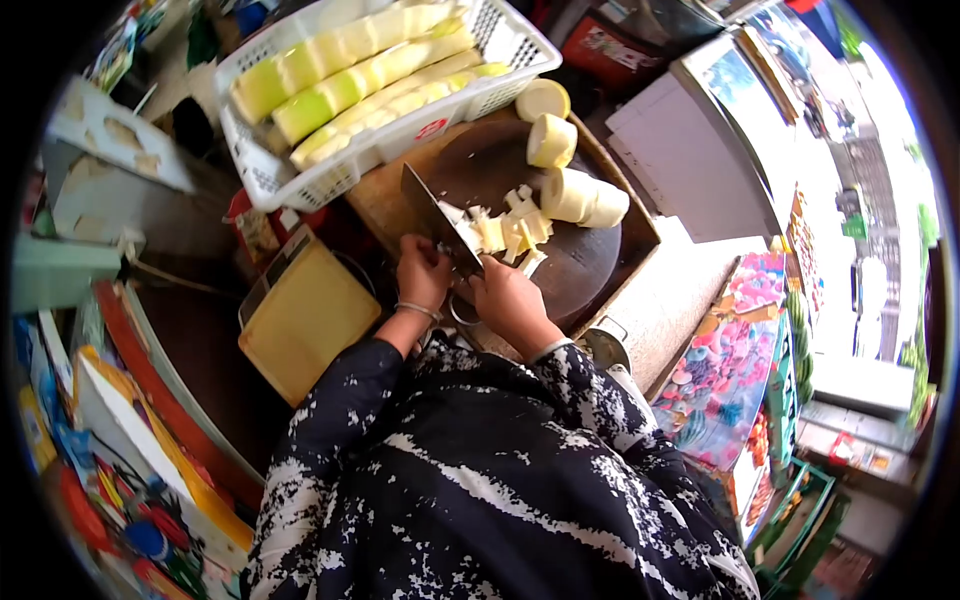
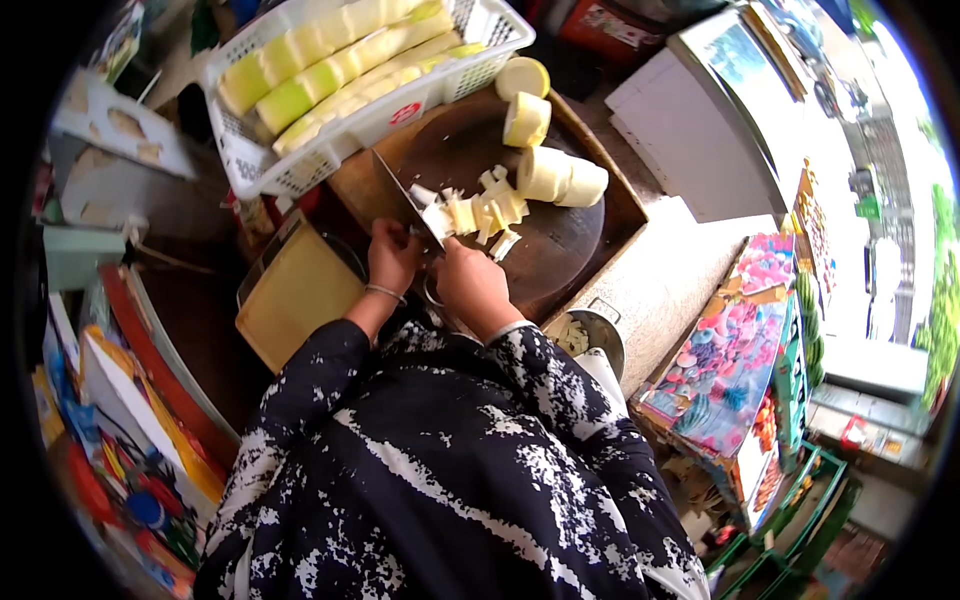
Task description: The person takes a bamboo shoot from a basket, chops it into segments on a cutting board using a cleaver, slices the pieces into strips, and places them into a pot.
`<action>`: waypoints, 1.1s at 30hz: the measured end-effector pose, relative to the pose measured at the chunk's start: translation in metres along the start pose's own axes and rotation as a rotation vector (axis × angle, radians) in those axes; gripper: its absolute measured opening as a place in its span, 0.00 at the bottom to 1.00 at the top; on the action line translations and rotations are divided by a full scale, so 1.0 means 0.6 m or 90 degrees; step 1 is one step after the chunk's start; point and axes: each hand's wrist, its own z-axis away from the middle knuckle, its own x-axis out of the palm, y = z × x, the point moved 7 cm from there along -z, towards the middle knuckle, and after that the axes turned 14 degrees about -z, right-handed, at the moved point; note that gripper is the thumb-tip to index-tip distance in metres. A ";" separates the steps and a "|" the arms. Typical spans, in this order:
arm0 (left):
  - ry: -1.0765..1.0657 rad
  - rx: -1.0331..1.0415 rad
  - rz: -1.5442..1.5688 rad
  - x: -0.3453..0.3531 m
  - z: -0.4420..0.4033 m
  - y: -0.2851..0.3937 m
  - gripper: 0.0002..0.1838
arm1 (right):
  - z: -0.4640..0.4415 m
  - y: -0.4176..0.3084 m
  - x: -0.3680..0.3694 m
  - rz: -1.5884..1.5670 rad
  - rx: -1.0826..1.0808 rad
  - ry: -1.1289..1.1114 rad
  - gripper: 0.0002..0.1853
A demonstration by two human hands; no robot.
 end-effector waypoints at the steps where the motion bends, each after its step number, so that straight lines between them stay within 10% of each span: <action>1: -0.009 0.019 0.003 -0.001 0.001 0.009 0.11 | 0.012 0.000 -0.021 -0.034 0.001 0.027 0.11; 6: -0.044 0.122 0.042 -0.001 0.003 0.046 0.11 | 0.038 0.040 -0.122 0.009 0.108 0.154 0.10; 10: 0.109 0.399 -0.215 -0.018 0.014 0.108 0.30 | 0.035 0.078 -0.159 0.133 0.047 0.216 0.06; 15: -0.043 0.347 -0.453 0.038 -0.017 0.110 0.60 | 0.036 0.094 -0.118 0.185 0.060 0.125 0.04; 20: -0.094 0.437 -0.391 0.062 -0.030 0.122 0.60 | 0.073 0.093 -0.111 0.113 0.037 0.164 0.04; 27: -0.332 0.589 -0.219 0.104 -0.052 0.166 0.56 | 0.185 0.223 -0.059 -0.814 0.182 0.292 0.12; 33: -0.399 0.649 -0.219 0.132 -0.051 0.193 0.54 | 0.214 0.269 -0.006 -0.975 0.262 0.338 0.10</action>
